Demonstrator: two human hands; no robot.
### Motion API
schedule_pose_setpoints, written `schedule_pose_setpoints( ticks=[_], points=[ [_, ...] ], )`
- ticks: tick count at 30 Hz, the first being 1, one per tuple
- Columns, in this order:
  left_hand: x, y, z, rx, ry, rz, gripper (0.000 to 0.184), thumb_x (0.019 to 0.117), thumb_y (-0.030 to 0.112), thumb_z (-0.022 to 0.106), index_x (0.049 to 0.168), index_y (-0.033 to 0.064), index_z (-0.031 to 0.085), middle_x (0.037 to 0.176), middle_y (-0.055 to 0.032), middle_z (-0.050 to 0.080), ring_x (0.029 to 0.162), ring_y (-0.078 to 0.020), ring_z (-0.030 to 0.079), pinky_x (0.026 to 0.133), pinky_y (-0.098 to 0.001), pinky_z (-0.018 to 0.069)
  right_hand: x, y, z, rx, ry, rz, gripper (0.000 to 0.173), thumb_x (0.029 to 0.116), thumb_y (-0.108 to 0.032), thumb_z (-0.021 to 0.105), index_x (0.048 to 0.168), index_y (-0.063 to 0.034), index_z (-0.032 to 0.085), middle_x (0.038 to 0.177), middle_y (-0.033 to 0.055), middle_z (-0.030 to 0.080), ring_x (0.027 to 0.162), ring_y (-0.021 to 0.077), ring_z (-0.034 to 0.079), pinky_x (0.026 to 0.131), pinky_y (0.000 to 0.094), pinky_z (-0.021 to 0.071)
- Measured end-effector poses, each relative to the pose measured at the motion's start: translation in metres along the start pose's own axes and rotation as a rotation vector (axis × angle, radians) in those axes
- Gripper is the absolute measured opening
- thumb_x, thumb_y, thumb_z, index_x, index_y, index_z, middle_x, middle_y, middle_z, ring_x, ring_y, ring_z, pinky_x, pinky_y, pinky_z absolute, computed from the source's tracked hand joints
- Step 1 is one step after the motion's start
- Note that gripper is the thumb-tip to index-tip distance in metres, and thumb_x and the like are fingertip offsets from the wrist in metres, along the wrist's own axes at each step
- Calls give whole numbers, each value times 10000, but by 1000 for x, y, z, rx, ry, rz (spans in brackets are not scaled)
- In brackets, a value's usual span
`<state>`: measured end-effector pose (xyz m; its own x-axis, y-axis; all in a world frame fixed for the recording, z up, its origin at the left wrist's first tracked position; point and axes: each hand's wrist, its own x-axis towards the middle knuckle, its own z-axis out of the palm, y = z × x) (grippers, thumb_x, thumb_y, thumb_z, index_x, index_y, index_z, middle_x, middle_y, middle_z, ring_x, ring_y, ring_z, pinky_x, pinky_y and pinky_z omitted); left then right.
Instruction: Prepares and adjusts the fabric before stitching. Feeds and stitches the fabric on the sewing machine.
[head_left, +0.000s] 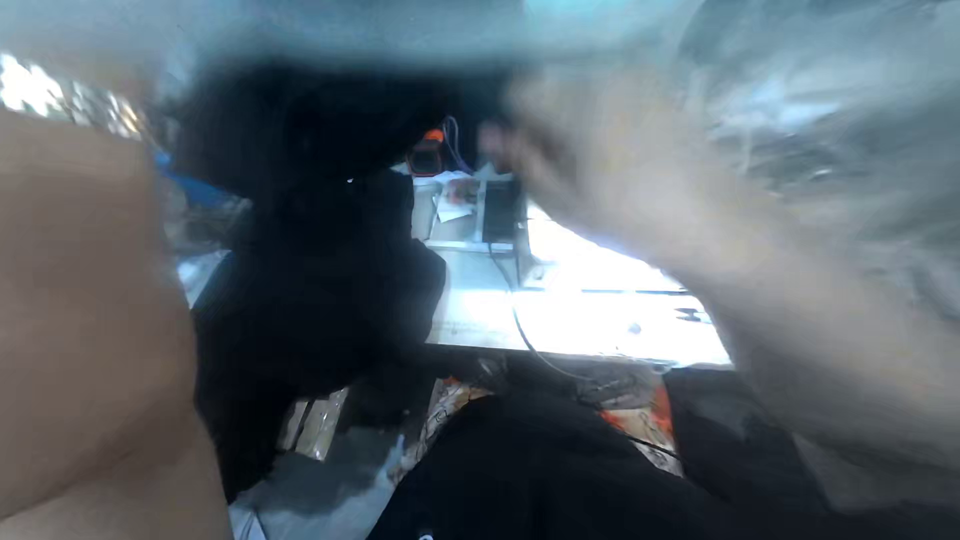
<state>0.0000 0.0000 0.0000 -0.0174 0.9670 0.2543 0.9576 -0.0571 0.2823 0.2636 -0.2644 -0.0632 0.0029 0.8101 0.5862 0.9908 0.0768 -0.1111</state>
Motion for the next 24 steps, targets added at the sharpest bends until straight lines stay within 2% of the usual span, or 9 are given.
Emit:
schedule_pose_setpoints(
  ticks=[2, 4, 5, 8, 10, 14, 20, 22, 24],
  points=[
    [-25, 20, 17, 16, 87, 443, 309, 1039, 90, 522, 1179, -178, 586, 1182, -381, 592, 1089, -439, 585, 983, -556, 424, -52, 7, 13, -9, -223, -47, 367, 1068, -394, 475, 905, -113, 645, 688, 50, 585, 605, 266, 634, 486, 464, 494],
    [-60, 54, 21, 223, -18, 803, 176, 992, 74, 587, 1149, 19, 646, 1054, -303, 653, 996, -508, 640, 790, -721, 479, -91, 16, 28, 24, -400, -16, 294, 1047, -376, 540, 916, -158, 689, 746, 6, 625, 657, 194, 661, 537, 407, 550],
    [-75, 64, 27, 299, -114, 920, 230, 950, 29, 634, 1169, 81, 677, 1071, -278, 674, 1019, -537, 645, 770, -759, 483, -104, 19, 35, 34, -473, 7, 270, 1050, -368, 549, 946, -168, 697, 801, 5, 640, 711, 180, 673, 581, 396, 570],
    [-89, 74, 59, 306, -371, 1194, 376, 903, -45, 653, 1195, 179, 731, 1182, -120, 713, 1129, -372, 664, 902, -635, 528, -135, 27, 57, 124, -579, 31, 312, 1076, -345, 508, 1072, -118, 722, 933, 81, 701, 886, 254, 712, 731, 462, 596],
    [-93, 72, 68, 123, -331, 1258, 384, 899, -99, 612, 1177, 138, 728, 1177, -120, 709, 1132, -348, 666, 931, -614, 531, -152, 26, 65, 275, -623, 44, 352, 1094, -313, 465, 1107, -39, 685, 1009, 155, 700, 983, 318, 702, 838, 494, 578],
    [-127, 75, 99, -81, 55, 1292, 351, 878, -98, 557, 1165, 49, 695, 1168, -233, 682, 1144, -468, 624, 905, -652, 495, -193, 31, 85, 376, -573, 172, 381, 1088, -333, 466, 1037, -24, 682, 1026, 153, 698, 979, 302, 705, 831, 467, 587],
    [-146, 78, 191, 55, -555, 1465, 404, 843, -74, 667, 1163, 158, 753, 1238, -71, 692, 1250, -304, 598, 1062, -568, 466, -237, 61, 128, 330, -617, 358, 307, 1042, -318, 580, 1185, -92, 730, 1227, 136, 686, 1088, 293, 690, 964, 488, 557],
    [-157, 81, 189, -14, -623, 1491, 387, 838, -33, 704, 1177, 148, 746, 1146, -64, 723, 1152, -278, 646, 1047, -549, 471, -234, 54, 129, 359, -481, 347, 301, 1014, -357, 625, 1161, -119, 738, 1253, 116, 681, 1055, 271, 698, 924, 468, 577],
    [-167, 85, 183, -98, -626, 1484, 319, 876, 23, 725, 1173, 139, 735, 1090, -45, 746, 1063, -245, 689, 1002, -507, 512, -225, 43, 135, 325, -237, 341, 301, 981, -378, 664, 1084, -106, 742, 1136, 103, 719, 946, 248, 722, 809, 445, 609]
  ],
)
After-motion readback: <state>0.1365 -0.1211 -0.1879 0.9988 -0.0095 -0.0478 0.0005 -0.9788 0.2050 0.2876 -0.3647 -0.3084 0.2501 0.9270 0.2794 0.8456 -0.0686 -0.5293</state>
